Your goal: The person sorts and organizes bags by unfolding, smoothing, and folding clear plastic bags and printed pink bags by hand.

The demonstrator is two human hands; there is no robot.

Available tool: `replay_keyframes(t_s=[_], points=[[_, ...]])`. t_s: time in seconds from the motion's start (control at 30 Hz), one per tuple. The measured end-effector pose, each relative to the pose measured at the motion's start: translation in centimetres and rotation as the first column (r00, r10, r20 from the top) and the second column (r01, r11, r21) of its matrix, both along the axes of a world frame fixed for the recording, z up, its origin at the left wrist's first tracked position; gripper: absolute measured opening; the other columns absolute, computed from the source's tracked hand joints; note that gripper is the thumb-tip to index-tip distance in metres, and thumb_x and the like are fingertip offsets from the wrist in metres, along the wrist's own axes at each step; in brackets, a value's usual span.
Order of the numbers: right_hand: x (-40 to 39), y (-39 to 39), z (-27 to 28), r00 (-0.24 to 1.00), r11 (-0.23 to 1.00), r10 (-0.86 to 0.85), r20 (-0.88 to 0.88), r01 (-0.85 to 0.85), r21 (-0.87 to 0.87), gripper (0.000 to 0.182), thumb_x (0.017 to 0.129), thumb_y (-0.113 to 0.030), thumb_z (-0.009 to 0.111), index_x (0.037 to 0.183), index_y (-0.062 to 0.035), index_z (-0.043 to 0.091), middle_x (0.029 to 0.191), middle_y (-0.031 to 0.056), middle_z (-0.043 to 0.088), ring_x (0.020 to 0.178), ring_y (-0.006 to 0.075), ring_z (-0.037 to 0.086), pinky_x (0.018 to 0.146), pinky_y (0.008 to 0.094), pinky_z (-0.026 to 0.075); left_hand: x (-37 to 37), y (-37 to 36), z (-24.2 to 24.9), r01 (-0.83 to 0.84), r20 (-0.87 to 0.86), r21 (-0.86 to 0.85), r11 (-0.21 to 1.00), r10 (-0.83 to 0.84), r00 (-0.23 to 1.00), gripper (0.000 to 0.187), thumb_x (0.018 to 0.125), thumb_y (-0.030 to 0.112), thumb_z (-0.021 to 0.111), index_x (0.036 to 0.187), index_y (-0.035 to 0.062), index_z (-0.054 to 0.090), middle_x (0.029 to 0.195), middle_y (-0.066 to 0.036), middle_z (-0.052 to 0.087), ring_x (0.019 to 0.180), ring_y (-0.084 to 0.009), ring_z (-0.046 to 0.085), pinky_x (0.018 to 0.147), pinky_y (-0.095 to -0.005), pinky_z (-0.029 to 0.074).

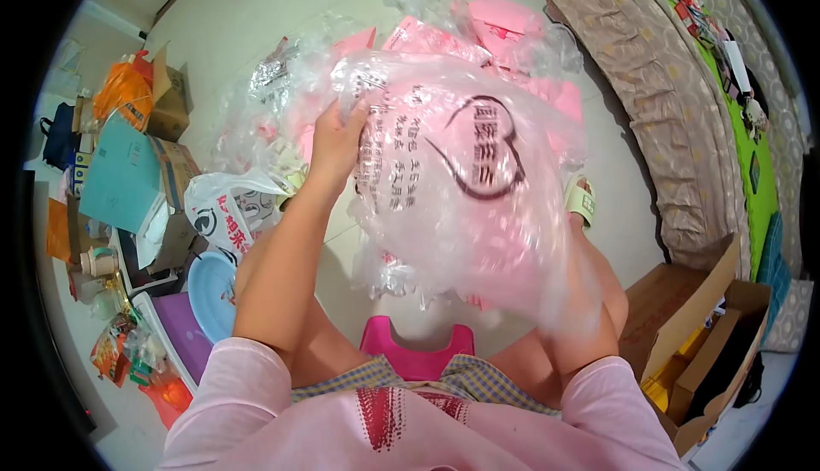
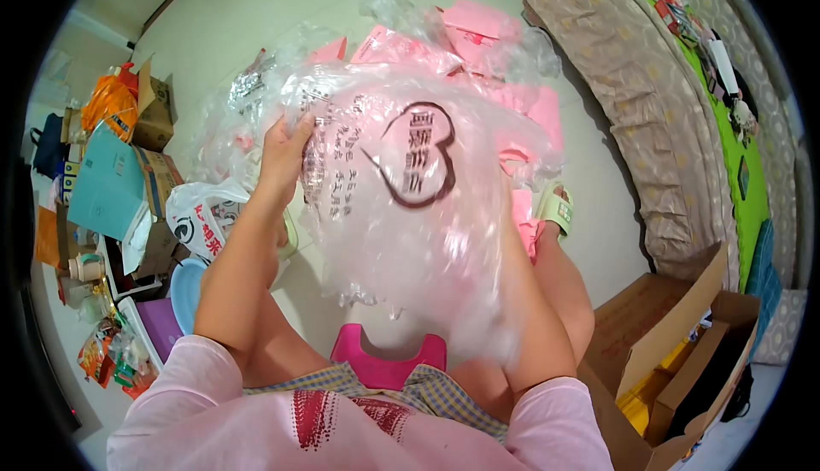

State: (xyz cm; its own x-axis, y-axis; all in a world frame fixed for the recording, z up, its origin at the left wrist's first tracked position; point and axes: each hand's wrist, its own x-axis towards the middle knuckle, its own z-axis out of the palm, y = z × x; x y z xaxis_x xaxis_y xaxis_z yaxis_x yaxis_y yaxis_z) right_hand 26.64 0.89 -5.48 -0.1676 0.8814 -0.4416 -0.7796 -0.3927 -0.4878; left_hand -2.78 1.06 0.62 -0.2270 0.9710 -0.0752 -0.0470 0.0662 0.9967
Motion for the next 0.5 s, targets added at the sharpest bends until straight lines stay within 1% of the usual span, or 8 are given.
replay_keyframes(t_s=[0.1,0.13,0.2,0.27,0.3,0.37,0.4,0.5], points=[[1.0,0.7,1.9,1.0,1.0,-0.027,0.013,0.027,-0.008,0.052,0.092,-0.046,0.042,0.11,0.0018,0.055,0.11,0.0157,0.057,0.098,0.0227,0.056,0.085,0.0335,0.047,-0.4,0.0,0.3,-0.089,-0.133,0.071,0.994,0.097,0.986,0.023,0.09,0.02,0.057,0.103,0.0006,0.057,0.09,-0.003,0.061,0.077,-0.007,0.054,0.069,-0.023,0.044],[1.0,0.8,4.3,0.998,0.997,0.067,-0.008,-0.067,-0.031,0.05,0.091,-0.044,0.046,0.111,0.0012,0.055,0.113,0.0154,0.056,0.099,0.0229,0.056,0.086,0.0341,0.046,-0.1,-0.2,0.9,-0.088,-0.134,0.071,0.994,0.097,0.986,0.023,0.09,0.02,0.057,0.103,0.0006,0.057,0.09,-0.003,0.061,0.077,-0.007,0.054,0.069,-0.023,0.044],[0.7,0.4,6.5,0.988,0.986,0.154,-0.031,-0.156,-0.052,0.048,0.09,-0.042,0.05,0.112,0.0007,0.055,0.116,0.0151,0.055,0.101,0.023,0.056,0.087,0.0346,0.046,0.9,-0.8,2.4,-0.089,0.046,0.031,0.996,0.088,0.995,0.024,0.088,0.019,0.059,0.104,0.0006,0.056,0.091,-0.004,0.061,0.079,-0.0086,0.056,0.069,-0.0233,0.046],[-1.3,-0.9,6.9,0.913,0.964,0.257,0.318,-0.217,-0.154,0.041,0.087,-0.033,0.059,0.111,-0.0001,0.057,0.113,0.0132,0.058,0.101,0.0209,0.057,0.087,0.0345,0.046,1.0,-0.9,2.6,-0.02,0.167,0.009,1.0,0.019,0.986,0.026,0.087,0.018,0.061,0.105,0.0002,0.056,0.092,-0.004,0.061,0.079,-0.009,0.056,0.068,-0.0235,0.047],[-1.7,-1.1,6.4,0.914,0.964,0.254,0.316,-0.213,-0.157,0.041,0.087,-0.033,0.059,0.111,-0.0001,0.057,0.113,0.0132,0.058,0.101,0.0209,0.057,0.087,0.0345,0.046,1.1,-1.1,2.6,0.044,0.288,-0.005,0.999,-0.04,0.957,0.028,0.086,0.018,0.063,0.106,-0.0002,0.055,0.092,-0.005,0.061,0.079,-0.0094,0.057,0.068,-0.0237,0.047],[-2.4,-1.3,5.2,0.843,0.848,0.529,0.098,-0.521,-0.096,0.032,0.082,-0.024,0.066,0.105,-0.0019,0.061,0.1,0.0096,0.063,0.091,0.0173,0.06,0.083,0.0313,0.047,1.6,-1.5,2.6,0.082,0.291,0.008,0.997,-0.081,0.953,0.031,0.085,0.019,0.064,0.107,-0.0005,0.055,0.093,-0.005,0.061,0.08,-0.0093,0.057,0.069,-0.0238,0.047],[-3.0,-1.7,7.1,0.814,0.84,0.543,0.206,-0.523,-0.143,0.026,0.081,-0.021,0.067,0.098,-0.0011,0.064,0.087,0.0056,0.065,0.077,0.0134,0.061,0.075,0.0289,0.049,1.8,-1.6,2.7,0.117,0.293,0.025,0.993,-0.119,0.949,0.033,0.084,0.019,0.065,0.108,-0.0008,0.054,0.094,-0.005,0.061,0.08,-0.0093,0.057,0.07,-0.024,0.047],[-2.8,-1.6,5.3,0.802,0.836,0.549,0.237,-0.531,-0.139,0.024,0.081,-0.02,0.067,0.095,0.0002,0.064,0.084,0.0052,0.065,0.072,0.0127,0.061,0.069,0.0287,0.05,2.1,-1.7,2.9,0.154,0.241,0.036,0.987,-0.158,0.958,0.035,0.085,0.02,0.064,0.112,-0.0006,0.053,0.096,-0.005,0.061,0.083,-0.0105,0.057,0.073,-0.0252,0.047]])
